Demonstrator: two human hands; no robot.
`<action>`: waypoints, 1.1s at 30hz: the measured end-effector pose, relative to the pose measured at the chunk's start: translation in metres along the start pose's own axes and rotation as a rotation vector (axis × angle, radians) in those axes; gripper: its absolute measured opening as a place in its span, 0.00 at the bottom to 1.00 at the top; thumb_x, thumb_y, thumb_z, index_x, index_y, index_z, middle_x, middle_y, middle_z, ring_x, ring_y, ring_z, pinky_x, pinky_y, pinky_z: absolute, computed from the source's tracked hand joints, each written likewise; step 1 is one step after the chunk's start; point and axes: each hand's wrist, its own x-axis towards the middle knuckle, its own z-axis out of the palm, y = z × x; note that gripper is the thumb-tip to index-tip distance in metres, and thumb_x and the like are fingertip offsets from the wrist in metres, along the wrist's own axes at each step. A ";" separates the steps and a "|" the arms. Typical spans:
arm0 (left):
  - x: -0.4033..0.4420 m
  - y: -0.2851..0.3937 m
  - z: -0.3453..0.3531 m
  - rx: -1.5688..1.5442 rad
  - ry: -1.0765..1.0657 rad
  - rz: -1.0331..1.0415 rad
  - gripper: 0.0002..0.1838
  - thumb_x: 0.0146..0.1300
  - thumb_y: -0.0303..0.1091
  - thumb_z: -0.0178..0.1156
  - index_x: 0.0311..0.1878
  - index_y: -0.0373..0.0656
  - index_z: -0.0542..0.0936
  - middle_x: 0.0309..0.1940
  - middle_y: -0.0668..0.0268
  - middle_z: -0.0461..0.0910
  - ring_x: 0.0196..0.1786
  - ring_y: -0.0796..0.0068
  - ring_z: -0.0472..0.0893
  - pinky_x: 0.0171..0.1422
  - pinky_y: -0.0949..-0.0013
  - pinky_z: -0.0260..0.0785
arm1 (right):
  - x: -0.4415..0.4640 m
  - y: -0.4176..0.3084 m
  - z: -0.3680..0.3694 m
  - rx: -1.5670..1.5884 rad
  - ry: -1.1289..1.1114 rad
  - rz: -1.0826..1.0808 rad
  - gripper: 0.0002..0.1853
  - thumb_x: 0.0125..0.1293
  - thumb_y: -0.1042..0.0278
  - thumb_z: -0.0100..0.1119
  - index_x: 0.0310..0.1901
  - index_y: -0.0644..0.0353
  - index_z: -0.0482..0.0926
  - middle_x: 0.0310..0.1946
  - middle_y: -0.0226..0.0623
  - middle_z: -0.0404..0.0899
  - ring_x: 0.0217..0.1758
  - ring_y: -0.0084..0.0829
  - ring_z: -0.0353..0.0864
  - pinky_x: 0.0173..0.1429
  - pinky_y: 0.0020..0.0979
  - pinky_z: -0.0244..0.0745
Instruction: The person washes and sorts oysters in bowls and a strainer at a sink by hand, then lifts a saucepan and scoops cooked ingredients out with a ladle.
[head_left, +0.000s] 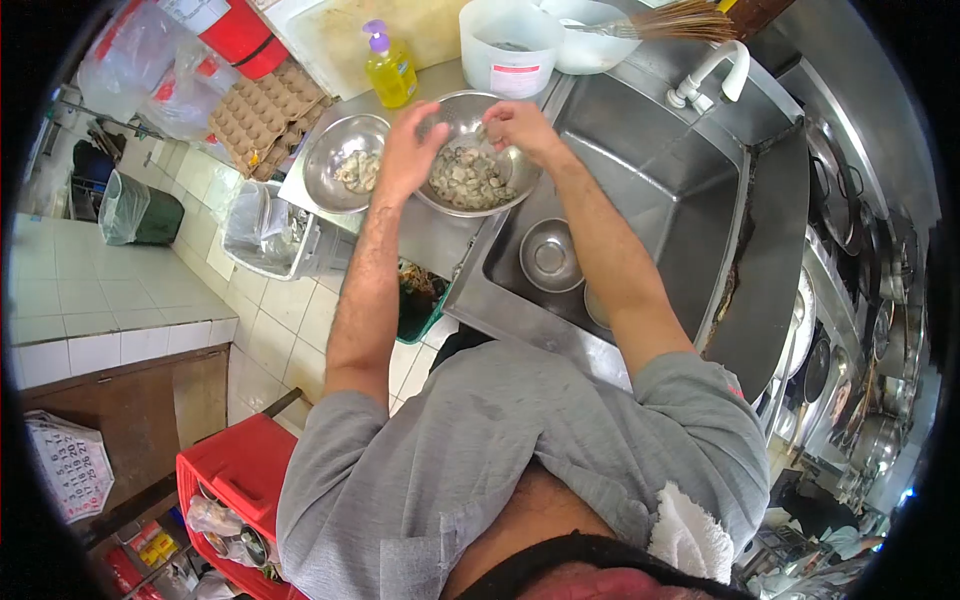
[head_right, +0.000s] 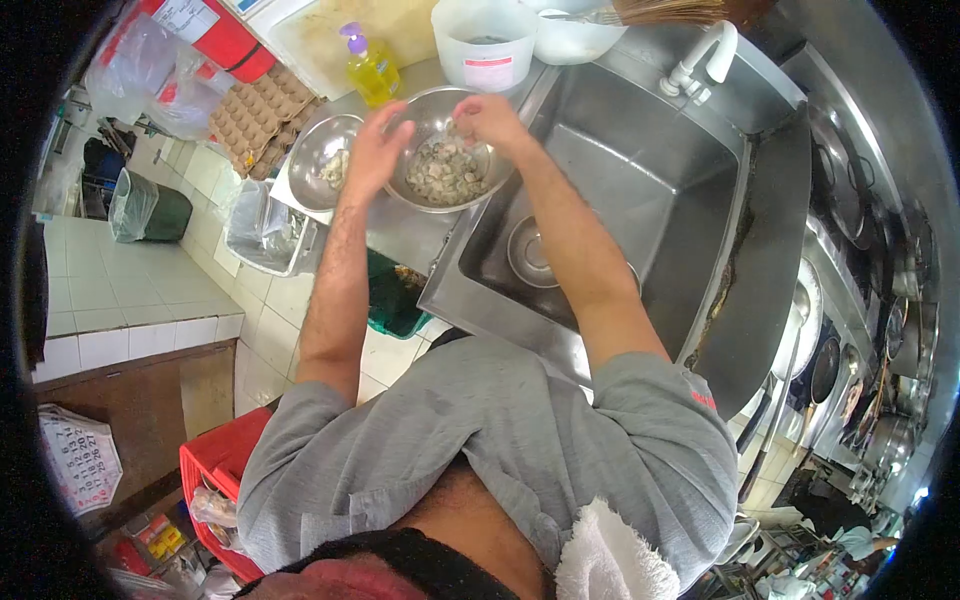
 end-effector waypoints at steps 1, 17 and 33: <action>0.005 0.015 0.011 -0.313 -0.102 -0.110 0.23 0.58 0.37 0.59 0.57 0.43 0.71 0.57 0.57 0.68 0.55 0.61 0.71 0.59 0.61 0.63 | -0.006 -0.010 -0.008 0.128 -0.043 -0.032 0.06 0.53 0.77 0.58 0.34 0.65 0.76 0.27 0.34 0.76 0.32 0.23 0.77 0.35 0.24 0.72; 0.069 0.138 0.309 -1.093 -0.454 -0.404 0.11 0.64 0.28 0.50 0.48 0.34 0.72 0.37 0.63 0.77 0.40 0.72 0.78 0.42 0.71 0.74 | -0.113 0.018 -0.212 0.152 0.753 -0.170 0.11 0.59 0.76 0.55 0.44 0.70 0.74 0.33 0.37 0.78 0.32 0.24 0.77 0.36 0.24 0.75; 0.078 0.140 0.358 -1.324 -0.473 -0.535 0.11 0.66 0.31 0.47 0.48 0.35 0.69 0.38 0.58 0.75 0.36 0.66 0.79 0.39 0.64 0.75 | -0.107 0.037 -0.259 -0.259 0.994 -0.103 0.11 0.53 0.75 0.59 0.39 0.63 0.80 0.26 0.33 0.78 0.28 0.21 0.76 0.32 0.24 0.72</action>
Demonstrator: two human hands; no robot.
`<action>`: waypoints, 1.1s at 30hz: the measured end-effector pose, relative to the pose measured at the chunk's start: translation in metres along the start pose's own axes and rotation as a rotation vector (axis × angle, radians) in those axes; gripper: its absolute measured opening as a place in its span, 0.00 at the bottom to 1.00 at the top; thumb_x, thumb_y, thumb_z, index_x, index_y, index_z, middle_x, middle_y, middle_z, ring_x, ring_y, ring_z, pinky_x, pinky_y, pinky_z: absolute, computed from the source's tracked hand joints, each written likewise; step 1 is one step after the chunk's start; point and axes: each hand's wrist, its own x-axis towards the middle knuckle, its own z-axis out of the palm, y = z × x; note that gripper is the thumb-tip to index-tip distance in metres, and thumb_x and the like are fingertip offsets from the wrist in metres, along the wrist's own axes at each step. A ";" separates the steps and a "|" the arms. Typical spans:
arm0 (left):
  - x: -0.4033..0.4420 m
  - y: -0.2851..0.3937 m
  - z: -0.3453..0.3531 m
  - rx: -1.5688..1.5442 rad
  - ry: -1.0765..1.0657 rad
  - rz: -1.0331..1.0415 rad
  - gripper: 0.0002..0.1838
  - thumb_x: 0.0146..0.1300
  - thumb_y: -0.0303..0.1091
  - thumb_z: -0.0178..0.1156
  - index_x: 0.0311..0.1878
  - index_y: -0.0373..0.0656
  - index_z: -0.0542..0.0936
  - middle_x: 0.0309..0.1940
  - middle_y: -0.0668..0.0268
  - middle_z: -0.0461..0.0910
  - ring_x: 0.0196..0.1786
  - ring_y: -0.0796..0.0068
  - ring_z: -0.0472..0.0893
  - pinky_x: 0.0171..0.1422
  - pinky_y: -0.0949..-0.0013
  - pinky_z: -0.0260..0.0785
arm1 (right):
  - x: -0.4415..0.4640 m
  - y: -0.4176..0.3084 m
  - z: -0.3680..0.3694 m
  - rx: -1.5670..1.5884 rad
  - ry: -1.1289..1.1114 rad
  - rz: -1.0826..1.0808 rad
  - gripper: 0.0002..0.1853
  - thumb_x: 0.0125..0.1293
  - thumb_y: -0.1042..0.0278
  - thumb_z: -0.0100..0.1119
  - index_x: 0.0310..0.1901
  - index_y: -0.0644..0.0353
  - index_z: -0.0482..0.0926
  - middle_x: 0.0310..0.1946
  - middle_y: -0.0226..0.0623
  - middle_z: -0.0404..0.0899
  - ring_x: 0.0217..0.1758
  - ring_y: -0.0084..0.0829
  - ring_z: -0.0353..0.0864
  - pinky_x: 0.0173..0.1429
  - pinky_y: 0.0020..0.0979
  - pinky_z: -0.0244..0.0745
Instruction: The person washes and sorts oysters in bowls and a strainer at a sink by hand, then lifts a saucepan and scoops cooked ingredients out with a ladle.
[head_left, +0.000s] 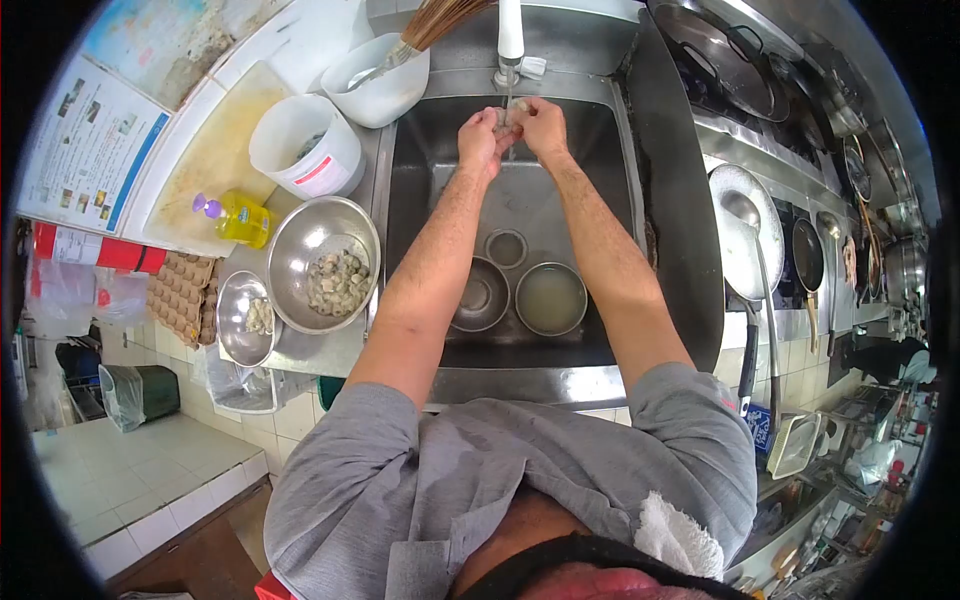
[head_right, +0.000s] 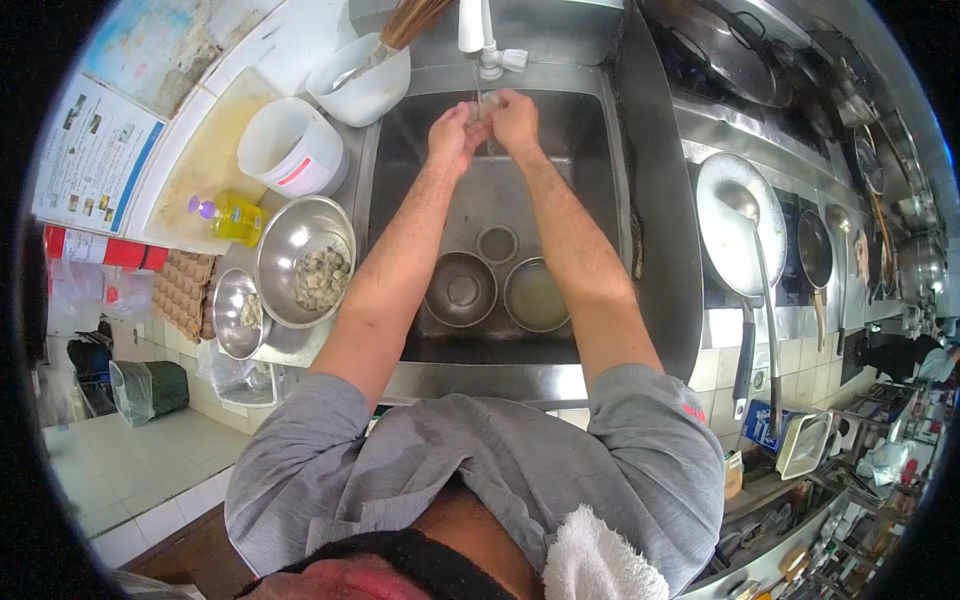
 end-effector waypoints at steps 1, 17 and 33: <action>0.000 0.001 -0.003 0.000 0.001 0.000 0.11 0.66 0.31 0.47 0.48 0.35 0.69 0.38 0.58 0.75 0.36 0.66 0.79 0.39 0.64 0.75 | -0.003 -0.002 0.000 0.000 -0.001 0.000 0.11 0.53 0.75 0.59 0.39 0.63 0.80 0.26 0.33 0.78 0.28 0.21 0.76 0.32 0.24 0.72; -0.001 -0.002 -0.011 -0.299 -0.055 -0.093 0.15 0.67 0.40 0.46 0.43 0.37 0.73 0.36 0.60 0.76 0.39 0.66 0.76 0.45 0.64 0.70 | -0.034 -0.030 -0.005 -0.306 -0.054 -0.581 0.11 0.54 0.78 0.52 0.39 0.63 0.78 0.37 0.45 0.78 0.41 0.43 0.77 0.45 0.36 0.72; -0.018 -0.002 -0.021 -0.279 -0.082 -0.064 0.13 0.68 0.33 0.41 0.48 0.34 0.69 0.45 0.56 0.75 0.48 0.62 0.75 0.53 0.58 0.68 | -0.054 -0.015 -0.008 -0.248 -0.053 -0.464 0.11 0.53 0.75 0.60 0.40 0.62 0.79 0.34 0.39 0.78 0.34 0.33 0.79 0.39 0.30 0.74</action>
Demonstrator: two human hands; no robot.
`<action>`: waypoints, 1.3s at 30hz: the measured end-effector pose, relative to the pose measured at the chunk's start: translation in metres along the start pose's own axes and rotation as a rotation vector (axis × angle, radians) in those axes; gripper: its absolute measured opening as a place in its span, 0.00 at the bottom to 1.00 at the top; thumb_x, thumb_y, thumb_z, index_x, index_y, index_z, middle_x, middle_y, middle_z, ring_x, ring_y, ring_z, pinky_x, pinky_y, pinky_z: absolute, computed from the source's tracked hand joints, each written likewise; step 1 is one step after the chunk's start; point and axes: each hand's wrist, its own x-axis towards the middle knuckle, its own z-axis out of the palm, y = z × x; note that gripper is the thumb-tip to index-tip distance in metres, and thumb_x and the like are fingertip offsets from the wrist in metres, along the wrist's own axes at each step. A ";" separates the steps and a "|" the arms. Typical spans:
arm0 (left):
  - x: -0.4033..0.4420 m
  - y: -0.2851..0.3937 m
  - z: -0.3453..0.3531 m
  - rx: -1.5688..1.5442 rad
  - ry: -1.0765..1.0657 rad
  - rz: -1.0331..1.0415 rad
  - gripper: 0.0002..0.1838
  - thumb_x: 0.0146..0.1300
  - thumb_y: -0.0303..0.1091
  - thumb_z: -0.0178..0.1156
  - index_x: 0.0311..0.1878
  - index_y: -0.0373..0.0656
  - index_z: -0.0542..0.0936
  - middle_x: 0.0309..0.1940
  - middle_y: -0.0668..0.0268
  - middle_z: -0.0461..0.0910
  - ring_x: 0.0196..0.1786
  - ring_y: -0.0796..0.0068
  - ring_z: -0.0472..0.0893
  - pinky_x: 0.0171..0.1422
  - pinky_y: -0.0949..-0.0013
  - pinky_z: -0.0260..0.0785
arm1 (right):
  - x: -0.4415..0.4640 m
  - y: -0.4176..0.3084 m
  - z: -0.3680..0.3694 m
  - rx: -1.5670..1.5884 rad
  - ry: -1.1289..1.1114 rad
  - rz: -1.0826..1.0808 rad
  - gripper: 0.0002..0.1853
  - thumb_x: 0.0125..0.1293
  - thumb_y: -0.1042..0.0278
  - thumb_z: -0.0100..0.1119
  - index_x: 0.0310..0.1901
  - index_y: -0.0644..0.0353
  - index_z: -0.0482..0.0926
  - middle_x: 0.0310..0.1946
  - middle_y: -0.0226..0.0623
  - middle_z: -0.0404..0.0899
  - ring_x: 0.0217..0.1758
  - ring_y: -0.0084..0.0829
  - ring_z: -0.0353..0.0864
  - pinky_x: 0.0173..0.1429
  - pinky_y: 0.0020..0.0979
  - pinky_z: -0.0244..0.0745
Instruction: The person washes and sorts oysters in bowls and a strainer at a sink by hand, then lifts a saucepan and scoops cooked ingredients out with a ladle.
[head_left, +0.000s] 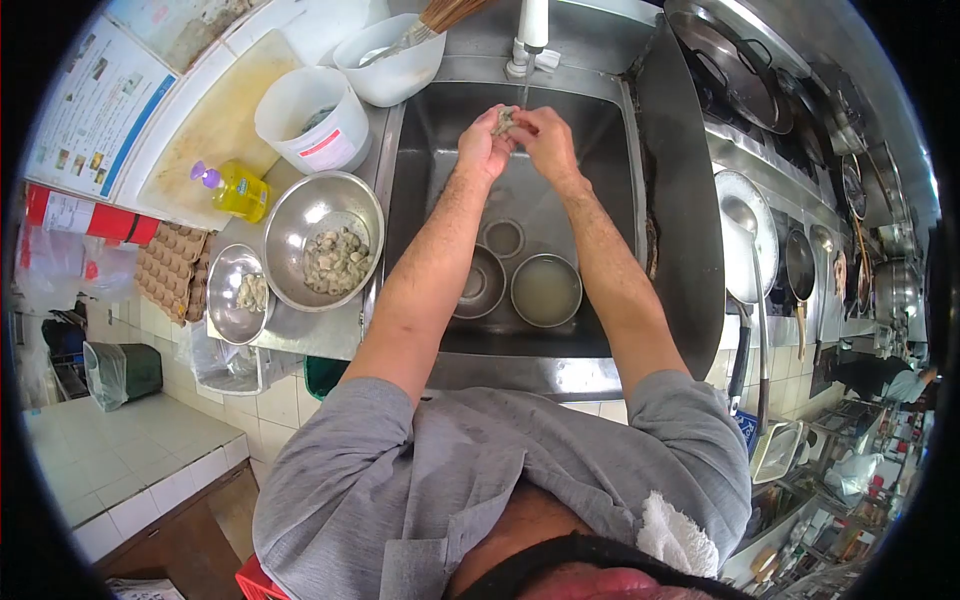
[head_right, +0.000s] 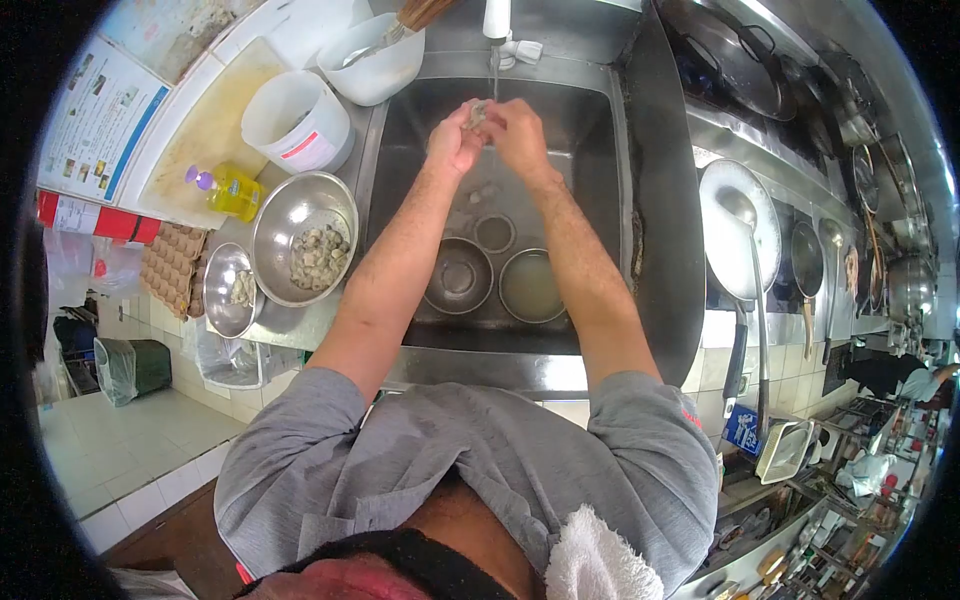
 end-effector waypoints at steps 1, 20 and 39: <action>-0.001 -0.001 0.003 0.001 -0.002 -0.001 0.13 0.68 0.33 0.41 0.48 0.34 0.69 0.45 0.56 0.75 0.48 0.62 0.75 0.53 0.58 0.68 | -0.002 0.006 0.004 -0.001 0.002 0.000 0.11 0.53 0.75 0.60 0.40 0.62 0.79 0.34 0.39 0.78 0.34 0.33 0.79 0.39 0.30 0.74; 0.010 -0.013 0.020 0.098 0.079 -0.046 0.14 0.67 0.30 0.41 0.52 0.34 0.68 0.47 0.54 0.73 0.48 0.59 0.75 0.54 0.56 0.68 | 0.011 0.019 -0.004 0.144 0.108 0.256 0.10 0.60 0.66 0.55 0.37 0.63 0.78 0.28 0.41 0.79 0.30 0.32 0.79 0.36 0.31 0.72; 0.003 -0.008 -0.001 0.020 -0.051 -0.041 0.09 0.64 0.31 0.50 0.45 0.37 0.72 0.40 0.60 0.75 0.42 0.67 0.76 0.50 0.65 0.70 | 0.020 0.007 -0.007 -0.179 -0.075 -0.038 0.09 0.55 0.69 0.57 0.38 0.59 0.80 0.33 0.41 0.79 0.35 0.41 0.78 0.39 0.34 0.72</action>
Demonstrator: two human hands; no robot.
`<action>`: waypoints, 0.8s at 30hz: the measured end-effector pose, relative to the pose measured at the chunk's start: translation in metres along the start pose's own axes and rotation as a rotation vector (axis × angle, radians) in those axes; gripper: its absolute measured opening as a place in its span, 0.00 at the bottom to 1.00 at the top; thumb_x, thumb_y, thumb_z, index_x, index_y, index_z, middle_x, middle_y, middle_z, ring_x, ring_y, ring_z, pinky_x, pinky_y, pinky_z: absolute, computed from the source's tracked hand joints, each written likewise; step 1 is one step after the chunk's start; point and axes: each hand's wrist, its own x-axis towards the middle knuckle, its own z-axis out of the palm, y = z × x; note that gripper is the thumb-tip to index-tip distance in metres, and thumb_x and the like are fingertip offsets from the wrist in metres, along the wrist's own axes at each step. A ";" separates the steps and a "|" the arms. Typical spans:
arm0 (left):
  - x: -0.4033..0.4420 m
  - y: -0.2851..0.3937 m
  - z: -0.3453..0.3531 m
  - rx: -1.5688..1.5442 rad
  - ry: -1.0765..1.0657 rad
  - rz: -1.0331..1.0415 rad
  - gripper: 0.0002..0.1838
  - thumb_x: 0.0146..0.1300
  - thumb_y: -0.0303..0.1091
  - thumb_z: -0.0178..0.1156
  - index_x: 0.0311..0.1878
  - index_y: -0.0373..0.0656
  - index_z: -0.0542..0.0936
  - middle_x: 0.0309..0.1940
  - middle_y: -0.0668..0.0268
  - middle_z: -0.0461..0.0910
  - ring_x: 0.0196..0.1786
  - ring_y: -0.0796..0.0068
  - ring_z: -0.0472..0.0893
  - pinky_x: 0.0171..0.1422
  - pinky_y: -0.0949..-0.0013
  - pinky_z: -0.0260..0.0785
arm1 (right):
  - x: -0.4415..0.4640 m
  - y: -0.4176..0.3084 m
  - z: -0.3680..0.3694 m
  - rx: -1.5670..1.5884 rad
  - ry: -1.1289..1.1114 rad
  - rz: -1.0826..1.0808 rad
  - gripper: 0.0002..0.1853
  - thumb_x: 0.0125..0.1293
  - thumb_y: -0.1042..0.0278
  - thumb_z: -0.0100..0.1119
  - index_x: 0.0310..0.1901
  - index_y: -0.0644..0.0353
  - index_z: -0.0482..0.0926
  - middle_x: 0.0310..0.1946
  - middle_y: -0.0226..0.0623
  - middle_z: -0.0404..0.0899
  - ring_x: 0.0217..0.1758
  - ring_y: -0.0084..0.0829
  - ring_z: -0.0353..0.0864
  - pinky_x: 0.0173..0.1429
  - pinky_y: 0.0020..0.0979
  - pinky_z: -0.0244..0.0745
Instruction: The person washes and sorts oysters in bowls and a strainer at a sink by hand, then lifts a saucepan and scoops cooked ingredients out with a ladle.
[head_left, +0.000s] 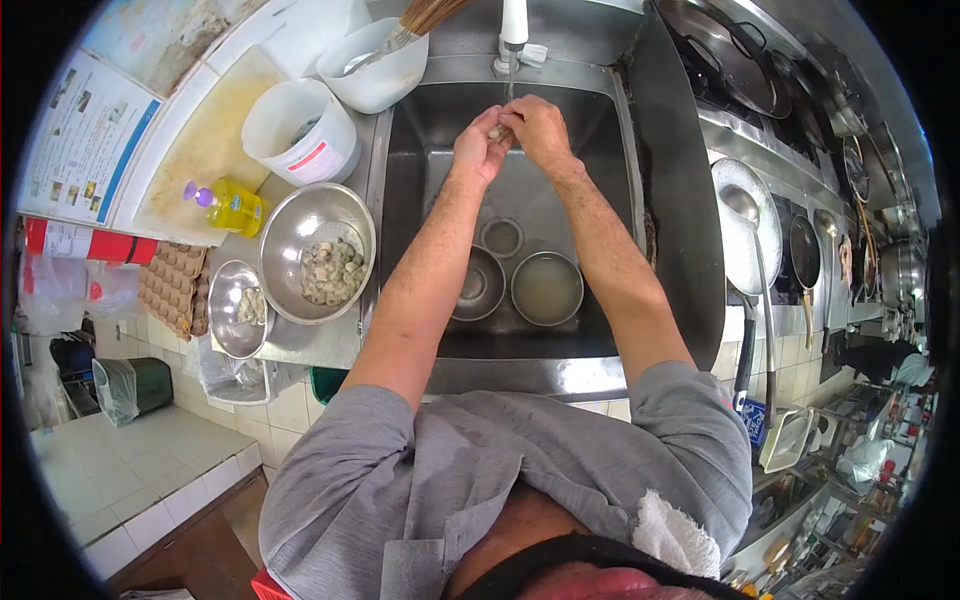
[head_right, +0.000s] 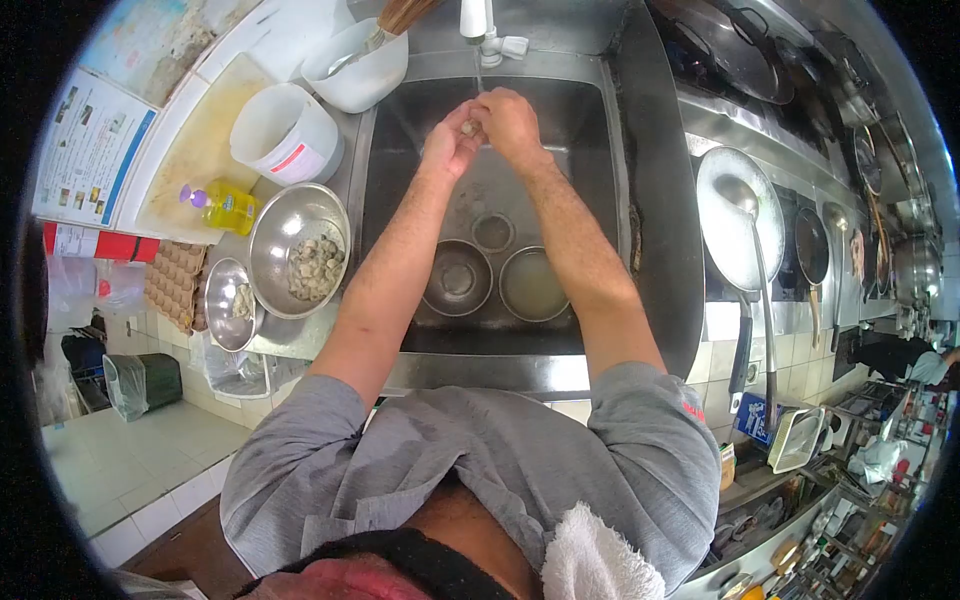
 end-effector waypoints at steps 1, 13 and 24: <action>0.000 0.001 -0.002 -0.001 0.001 0.003 0.09 0.64 0.31 0.50 0.45 0.37 0.72 0.40 0.60 0.75 0.42 0.67 0.76 0.50 0.65 0.70 | 0.000 0.001 0.001 0.001 -0.002 -0.003 0.09 0.55 0.69 0.57 0.38 0.59 0.80 0.33 0.41 0.79 0.35 0.41 0.78 0.39 0.34 0.72; -0.036 0.003 -0.006 0.900 -0.112 0.059 0.09 0.57 0.24 0.52 0.41 0.35 0.76 0.25 0.62 0.78 0.29 0.76 0.77 0.33 0.73 0.70 | -0.063 0.051 0.013 0.816 0.119 0.713 0.12 0.60 0.70 0.56 0.44 0.63 0.78 0.32 0.31 0.79 0.30 0.20 0.75 0.33 0.22 0.68; -0.177 0.002 -0.067 2.100 -0.346 -0.127 0.10 0.49 0.22 0.53 0.36 0.35 0.78 0.34 0.47 0.78 0.43 0.51 0.78 0.46 0.56 0.70 | -0.074 -0.020 0.052 0.112 -0.229 0.221 0.13 0.53 0.69 0.60 0.41 0.62 0.79 0.32 0.41 0.81 0.35 0.28 0.79 0.40 0.29 0.72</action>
